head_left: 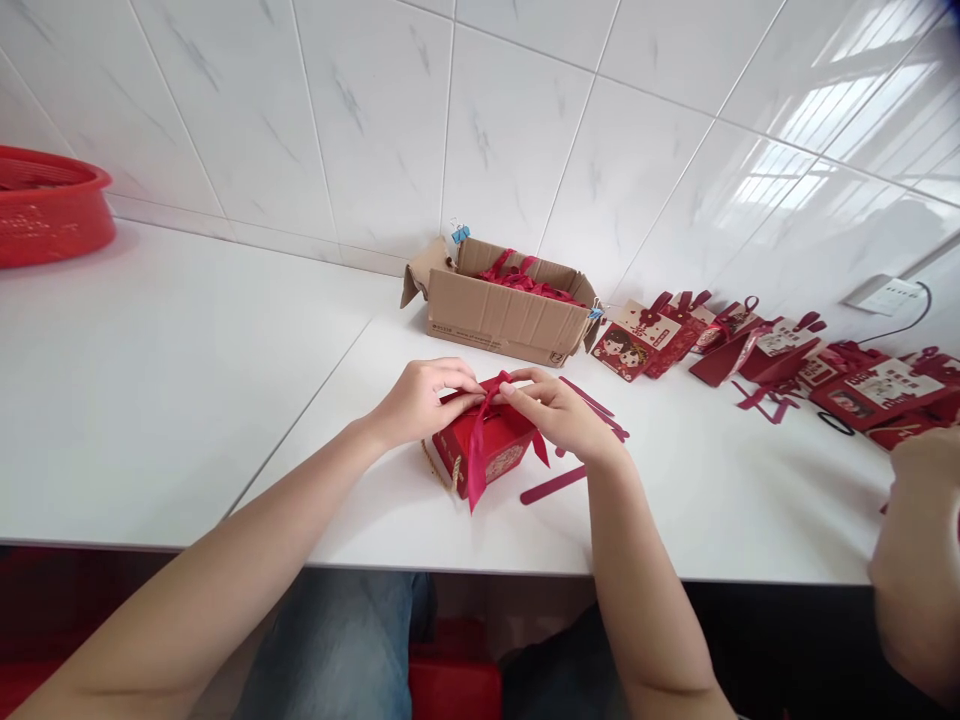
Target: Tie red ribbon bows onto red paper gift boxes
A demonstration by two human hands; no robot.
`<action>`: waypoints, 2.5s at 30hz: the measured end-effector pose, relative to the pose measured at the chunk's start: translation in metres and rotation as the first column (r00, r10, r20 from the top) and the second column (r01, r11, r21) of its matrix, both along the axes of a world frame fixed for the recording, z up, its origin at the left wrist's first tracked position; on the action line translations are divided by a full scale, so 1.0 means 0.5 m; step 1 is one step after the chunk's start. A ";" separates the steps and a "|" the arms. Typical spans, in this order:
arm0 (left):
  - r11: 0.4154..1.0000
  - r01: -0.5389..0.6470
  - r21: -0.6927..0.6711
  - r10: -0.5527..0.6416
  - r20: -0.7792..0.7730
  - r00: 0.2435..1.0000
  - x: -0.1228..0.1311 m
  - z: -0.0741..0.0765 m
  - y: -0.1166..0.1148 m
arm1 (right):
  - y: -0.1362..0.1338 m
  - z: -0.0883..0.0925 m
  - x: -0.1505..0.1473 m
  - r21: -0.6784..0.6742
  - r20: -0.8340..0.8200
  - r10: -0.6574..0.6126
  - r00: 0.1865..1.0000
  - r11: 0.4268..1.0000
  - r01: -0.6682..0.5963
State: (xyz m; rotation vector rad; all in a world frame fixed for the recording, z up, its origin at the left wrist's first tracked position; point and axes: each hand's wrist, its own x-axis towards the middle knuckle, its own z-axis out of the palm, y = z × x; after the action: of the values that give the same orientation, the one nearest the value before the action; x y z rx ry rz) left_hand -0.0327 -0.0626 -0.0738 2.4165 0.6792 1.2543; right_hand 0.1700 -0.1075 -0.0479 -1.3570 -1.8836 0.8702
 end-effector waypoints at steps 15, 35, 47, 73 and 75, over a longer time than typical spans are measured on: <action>0.997 -0.018 0.074 0.022 -0.050 0.999 0.006 0.002 -0.006 | 0.026 -0.072 0.029 0.487 0.027 0.235 0.972 0.845 -0.219; 0.981 0.011 -0.192 -0.053 -0.218 0.974 0.023 0.059 0.014 | 0.025 -0.092 0.043 0.539 -0.176 -0.038 0.984 0.833 0.129; 0.882 0.045 -0.469 -0.058 -0.015 0.998 0.020 0.032 0.006 | 0.010 -0.076 0.068 0.659 -0.198 0.029 0.980 0.744 0.112; 0.945 -0.003 -0.328 0.003 -0.003 1.000 0.020 0.022 -0.011 | 0.042 -0.036 -0.022 0.215 -0.314 0.005 0.949 0.974 0.066; 0.941 0.002 -0.339 0.001 0.010 1.000 0.023 0.021 -0.012 | 0.043 -0.049 -0.025 0.222 -0.349 -0.012 0.937 0.970 0.095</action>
State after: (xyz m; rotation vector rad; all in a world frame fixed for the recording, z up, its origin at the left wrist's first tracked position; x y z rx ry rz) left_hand -0.0211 -0.0688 -0.0633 2.1255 0.8179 1.0479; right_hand 0.1573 -0.0862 -0.0725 -1.0307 -1.6106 0.7717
